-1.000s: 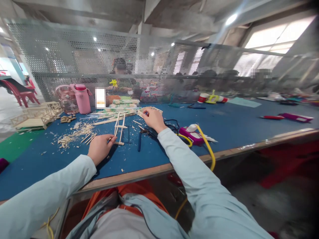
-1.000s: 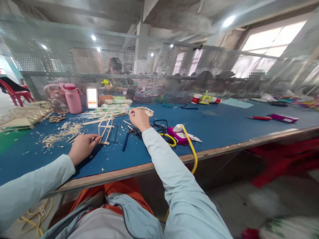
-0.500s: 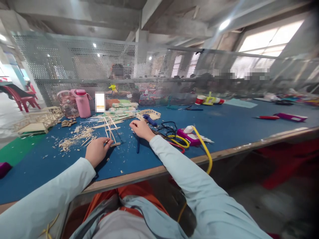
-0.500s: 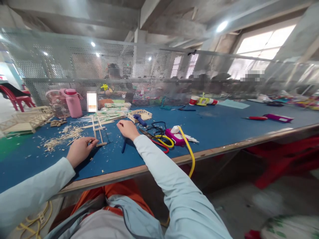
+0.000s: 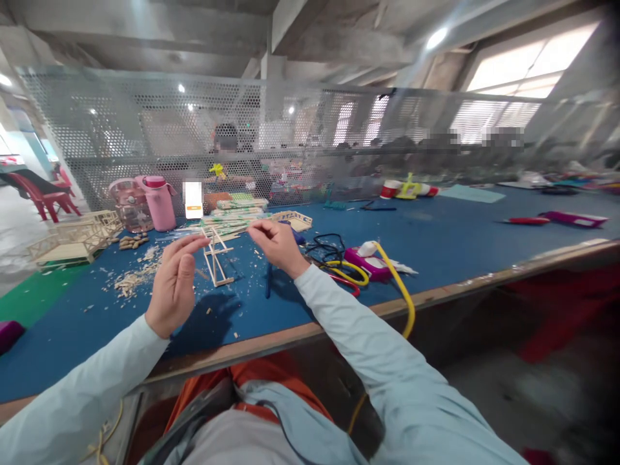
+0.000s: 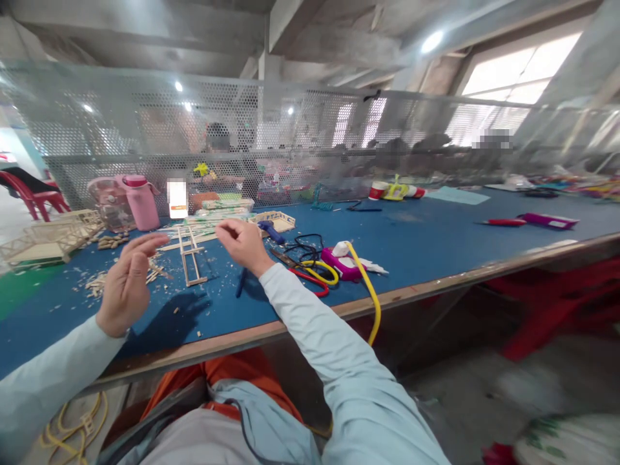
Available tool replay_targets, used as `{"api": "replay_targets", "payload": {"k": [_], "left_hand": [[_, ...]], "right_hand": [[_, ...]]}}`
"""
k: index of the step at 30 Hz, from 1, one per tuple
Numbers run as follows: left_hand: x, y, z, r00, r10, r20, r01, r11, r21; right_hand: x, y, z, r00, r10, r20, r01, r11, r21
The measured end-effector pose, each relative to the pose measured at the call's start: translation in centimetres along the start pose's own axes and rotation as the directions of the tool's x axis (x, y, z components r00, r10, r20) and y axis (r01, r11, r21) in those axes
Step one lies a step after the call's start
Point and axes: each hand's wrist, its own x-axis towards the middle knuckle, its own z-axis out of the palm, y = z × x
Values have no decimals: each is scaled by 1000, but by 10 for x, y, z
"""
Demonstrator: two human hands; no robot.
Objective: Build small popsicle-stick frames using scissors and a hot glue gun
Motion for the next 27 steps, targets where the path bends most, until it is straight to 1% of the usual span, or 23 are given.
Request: {"api": "replay_targets", "payload": {"k": [1, 2, 3, 4, 6, 8, 9, 10, 11, 12, 13, 14, 15, 16, 17, 19, 20, 22, 24, 25, 27], "left_hand": [[6, 6, 2, 998, 64, 0, -64, 998, -6], [13, 11, 4, 994, 113, 12, -113, 993, -18], [19, 16, 6, 989, 150, 19, -149, 988, -38], [24, 19, 9, 983, 181, 39, -179, 982, -54], [31, 19, 14, 971, 220, 97, -215, 975, -62], [36, 12, 18, 960, 227, 167, -220, 974, -56], [38, 5, 20, 961, 206, 184, -200, 978, -53], [40, -3, 21, 972, 166, 167, -160, 986, -50], [43, -13, 23, 991, 84, 106, -79, 996, -49], [46, -23, 24, 999, -51, -3, 51, 998, -48], [49, -33, 26, 970, -209, -122, 205, 978, -45], [51, -43, 26, 916, -353, -190, 354, 935, -32], [52, -51, 27, 861, -469, -196, 479, 878, 8], [52, -58, 27, 820, -547, -169, 562, 825, 59], [51, -64, 26, 806, -581, -111, 592, 797, 122], [44, -70, 23, 819, -572, 35, 555, 806, 206], [40, -71, 22, 823, -555, 120, 527, 826, 200], [32, -73, 20, 803, -530, 272, 524, 846, 102], [26, -74, 22, 763, -524, 377, 573, 819, -22], [25, -74, 23, 751, -524, 402, 596, 800, -70], [24, -74, 26, 749, -529, 399, 620, 773, -137]], "right_hand": [[0, -15, 0, 990, -85, 115, 75, 993, 91], [1, -30, 1, 963, -153, 221, 114, 977, 183], [1, -42, 3, 933, -203, 297, 126, 958, 258], [2, -52, 5, 910, -234, 342, 126, 942, 311], [4, -58, 8, 889, -240, 390, 89, 926, 367], [5, -48, 9, 890, -205, 406, 42, 926, 375], [5, -38, 8, 894, -175, 412, 11, 929, 370], [4, -26, 6, 899, -138, 415, -26, 931, 365], [3, -14, 4, 901, -85, 425, -80, 932, 354], [1, -1, 3, 892, 1, 451, -170, 927, 335], [-2, 11, 1, 849, 104, 517, -292, 909, 297], [-5, 21, 1, 800, 194, 567, -400, 878, 264], [-8, 30, 2, 767, 265, 585, -481, 841, 249], [-11, 36, 5, 745, 320, 585, -542, 802, 253], [-13, 40, 8, 734, 358, 578, -585, 766, 268], [-18, 43, 18, 733, 398, 552, -624, 716, 313], [-19, 43, 23, 738, 403, 542, -628, 705, 331], [-22, 39, 33, 757, 397, 519, -612, 710, 349], [-23, 35, 40, 784, 374, 496, -573, 743, 346], [-24, 33, 42, 798, 359, 484, -550, 763, 341], [-24, 29, 42, 822, 331, 463, -502, 804, 318]]}}
